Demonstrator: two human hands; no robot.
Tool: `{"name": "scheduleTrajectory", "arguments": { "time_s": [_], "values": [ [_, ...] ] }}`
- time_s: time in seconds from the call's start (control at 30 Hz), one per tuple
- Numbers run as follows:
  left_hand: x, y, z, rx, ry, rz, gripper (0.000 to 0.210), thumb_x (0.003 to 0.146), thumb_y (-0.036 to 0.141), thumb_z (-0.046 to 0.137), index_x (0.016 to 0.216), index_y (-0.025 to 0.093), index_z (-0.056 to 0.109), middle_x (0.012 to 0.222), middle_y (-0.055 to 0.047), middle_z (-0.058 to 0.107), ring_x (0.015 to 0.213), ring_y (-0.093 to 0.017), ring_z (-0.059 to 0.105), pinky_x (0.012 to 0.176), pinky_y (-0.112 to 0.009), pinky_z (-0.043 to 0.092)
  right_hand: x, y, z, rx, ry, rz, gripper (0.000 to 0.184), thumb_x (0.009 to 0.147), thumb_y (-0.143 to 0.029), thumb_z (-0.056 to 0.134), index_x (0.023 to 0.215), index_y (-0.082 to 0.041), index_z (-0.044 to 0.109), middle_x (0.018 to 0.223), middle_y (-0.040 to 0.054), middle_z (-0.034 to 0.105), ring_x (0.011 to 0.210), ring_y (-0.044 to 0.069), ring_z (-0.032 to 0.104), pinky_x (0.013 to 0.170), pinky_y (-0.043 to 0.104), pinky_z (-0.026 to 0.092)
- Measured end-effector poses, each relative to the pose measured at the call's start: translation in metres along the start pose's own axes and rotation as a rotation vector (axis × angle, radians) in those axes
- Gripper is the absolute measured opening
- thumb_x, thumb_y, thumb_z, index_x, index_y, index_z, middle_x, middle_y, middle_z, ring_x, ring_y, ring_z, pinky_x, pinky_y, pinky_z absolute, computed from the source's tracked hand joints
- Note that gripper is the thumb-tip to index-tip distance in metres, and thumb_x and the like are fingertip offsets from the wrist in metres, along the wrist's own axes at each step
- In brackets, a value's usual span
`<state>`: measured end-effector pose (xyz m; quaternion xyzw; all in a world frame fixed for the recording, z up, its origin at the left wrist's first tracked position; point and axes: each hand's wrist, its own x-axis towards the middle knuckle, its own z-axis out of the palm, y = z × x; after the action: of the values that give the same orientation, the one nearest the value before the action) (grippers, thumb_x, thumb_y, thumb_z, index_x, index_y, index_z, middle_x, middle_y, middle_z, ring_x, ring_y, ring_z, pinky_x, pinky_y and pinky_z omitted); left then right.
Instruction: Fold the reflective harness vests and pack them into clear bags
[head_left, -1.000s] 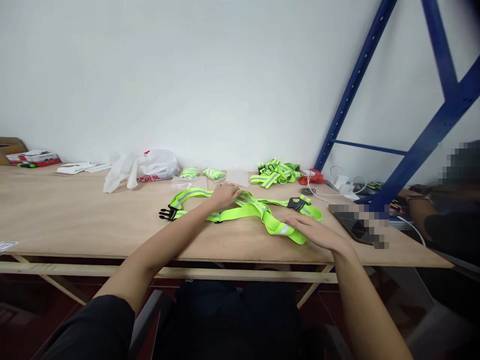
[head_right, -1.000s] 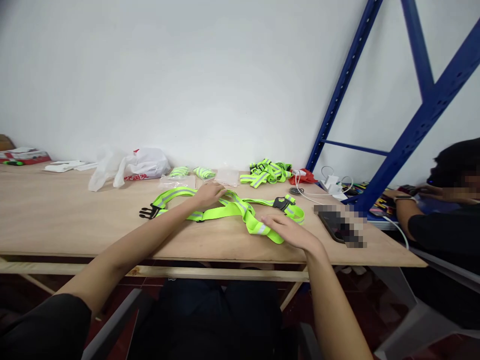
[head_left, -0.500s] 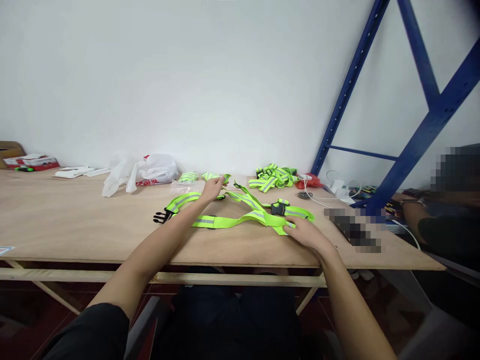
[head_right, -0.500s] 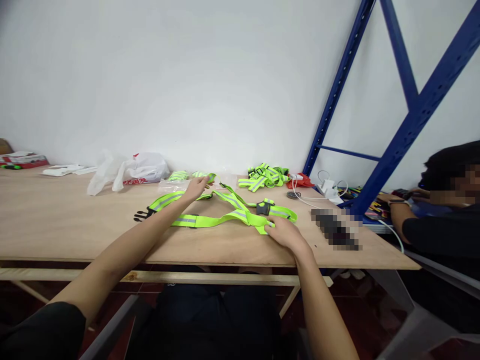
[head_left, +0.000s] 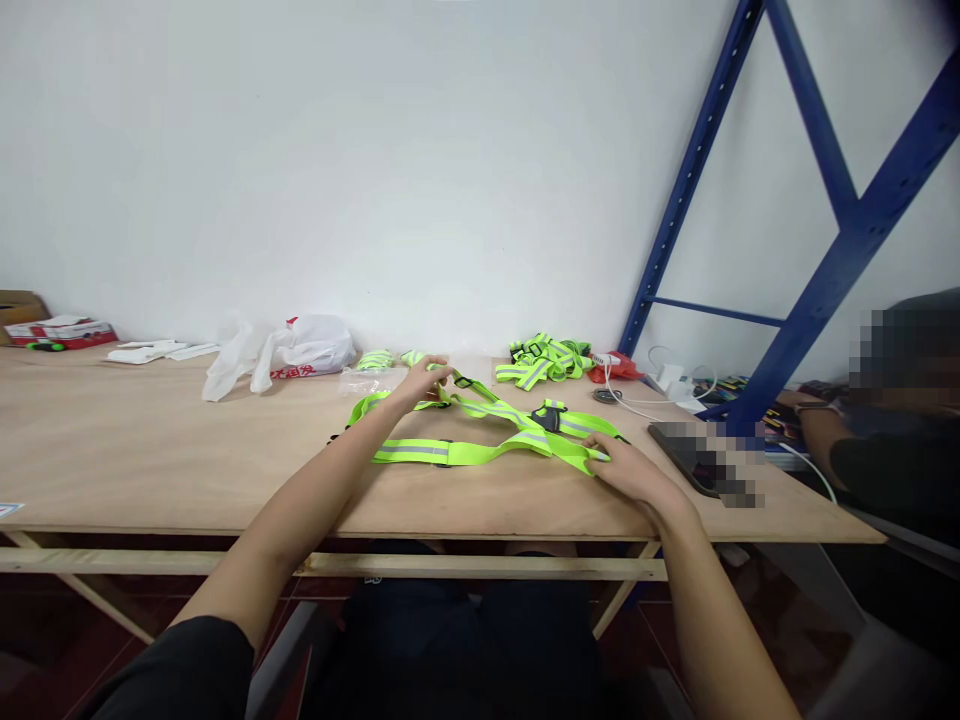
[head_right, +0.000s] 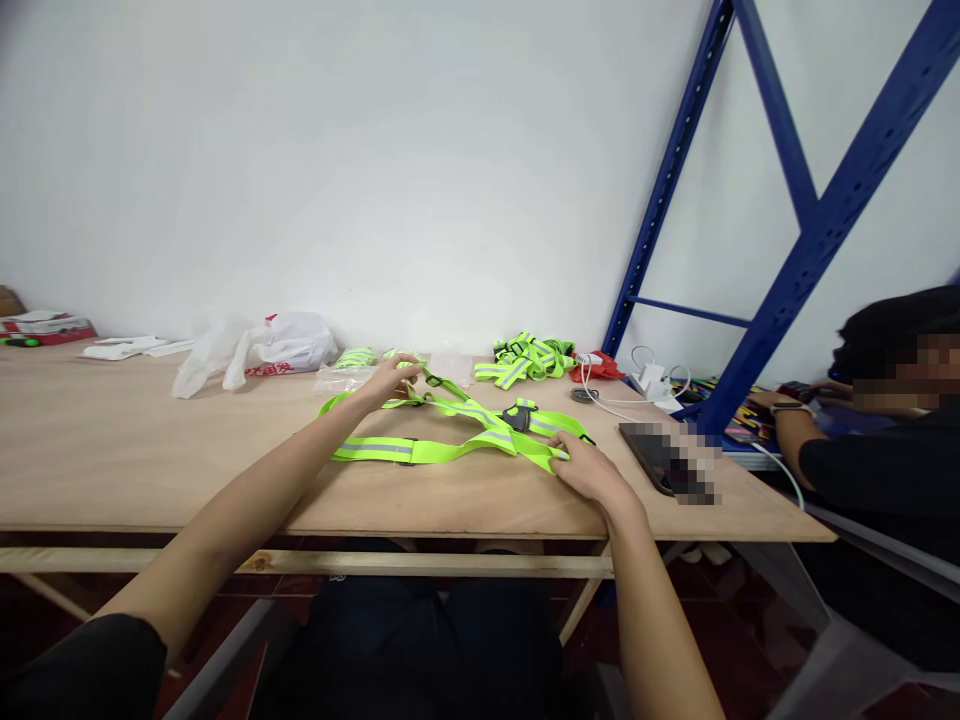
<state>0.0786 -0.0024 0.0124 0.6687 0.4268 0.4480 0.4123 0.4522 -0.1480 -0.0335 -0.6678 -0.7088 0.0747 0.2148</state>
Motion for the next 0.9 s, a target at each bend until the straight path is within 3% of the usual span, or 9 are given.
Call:
{"name": "scheduleTrajectory", "arguments": {
  "time_s": [0.13, 0.23, 0.3, 0.37, 0.47, 0.67, 0.77, 0.9],
  "values": [
    [-0.008, 0.002, -0.006, 0.354, -0.052, 0.077, 0.03, 0.073, 0.048, 0.071, 0.079, 0.019, 0.065, 0.066, -0.002, 0.064, 0.055, -0.017, 0.059, 0.055, -0.028, 0.044, -0.001, 0.004, -0.005, 0.018, 0.005, -0.032, 0.041, 0.075, -0.022, 0.06, 0.114, -0.023, 0.07, 0.123, 0.009, 0.07, 0.117, 0.03, 0.062, 0.103, 0.04, 0.045],
    [-0.006, 0.002, -0.008, 0.423, 0.062, 0.116, 0.03, 0.074, 0.047, 0.067, 0.066, 0.019, 0.061, 0.059, -0.002, 0.059, 0.061, -0.02, 0.058, 0.058, -0.029, 0.041, -0.005, 0.005, -0.009, 0.065, -0.017, -0.044, 0.048, 0.077, -0.032, 0.064, 0.123, -0.02, 0.067, 0.135, 0.0115, 0.064, 0.127, 0.032, 0.056, 0.111, 0.043, 0.04],
    [-0.002, 0.001, -0.011, 0.434, 0.162, 0.143, 0.029, 0.077, 0.045, 0.063, 0.063, 0.02, 0.057, 0.059, -0.002, 0.057, 0.066, -0.022, 0.057, 0.061, -0.03, 0.04, -0.007, 0.006, -0.011, 0.116, -0.02, -0.017, 0.066, 0.076, -0.046, 0.07, 0.135, -0.019, 0.059, 0.146, 0.0134, 0.054, 0.135, 0.036, 0.049, 0.115, 0.046, 0.037],
    [0.003, 0.0, -0.016, 0.418, 0.256, 0.164, 0.028, 0.077, 0.042, 0.062, 0.061, 0.021, 0.053, 0.06, -0.002, 0.056, 0.072, -0.023, 0.057, 0.065, -0.031, 0.039, -0.008, 0.007, -0.01, 0.17, 0.016, 0.023, 0.085, 0.074, -0.059, 0.071, 0.146, -0.019, 0.048, 0.154, 0.0133, 0.045, 0.142, 0.038, 0.041, 0.118, 0.048, 0.032],
    [0.008, -0.003, -0.023, 0.344, 0.352, 0.173, 0.029, 0.078, 0.039, 0.062, 0.059, 0.022, 0.048, 0.058, -0.001, 0.053, 0.075, -0.023, 0.057, 0.068, -0.031, 0.04, -0.006, 0.012, -0.007, 0.247, 0.137, 0.09, 0.097, 0.079, -0.069, 0.063, 0.156, -0.019, 0.031, 0.161, 0.0129, 0.032, 0.147, 0.036, 0.031, 0.12, 0.049, 0.027],
    [0.013, -0.01, -0.023, 0.029, 0.393, 0.124, 0.021, 0.083, 0.038, 0.058, 0.076, 0.022, 0.047, 0.065, -0.001, 0.062, 0.066, -0.02, 0.064, 0.063, -0.029, 0.046, 0.002, 0.022, 0.001, 0.384, 0.281, 0.102, 0.109, 0.081, -0.071, 0.06, 0.161, -0.019, 0.008, 0.166, 0.0103, 0.017, 0.15, 0.033, 0.024, 0.12, 0.044, 0.028],
    [0.013, -0.007, -0.019, -0.138, 0.379, 0.122, 0.019, 0.082, 0.036, 0.059, 0.084, 0.022, 0.046, 0.069, -0.001, 0.065, 0.066, -0.02, 0.066, 0.061, -0.029, 0.049, 0.004, 0.023, 0.002, 0.296, 0.295, 0.049, 0.102, 0.078, -0.068, 0.063, 0.158, -0.019, 0.022, 0.163, 0.0132, 0.029, 0.149, 0.033, 0.029, 0.119, 0.044, 0.029],
    [0.012, 0.0, -0.014, -0.321, 0.344, 0.141, 0.021, 0.079, 0.032, 0.062, 0.09, 0.022, 0.048, 0.068, 0.001, 0.062, 0.064, -0.017, 0.066, 0.06, -0.026, 0.05, 0.003, 0.019, 0.001, 0.112, 0.349, 0.076, 0.072, 0.078, -0.063, 0.063, 0.136, -0.022, 0.052, 0.136, 0.0162, 0.057, 0.131, 0.035, 0.05, 0.107, 0.047, 0.041]
  ]
}}
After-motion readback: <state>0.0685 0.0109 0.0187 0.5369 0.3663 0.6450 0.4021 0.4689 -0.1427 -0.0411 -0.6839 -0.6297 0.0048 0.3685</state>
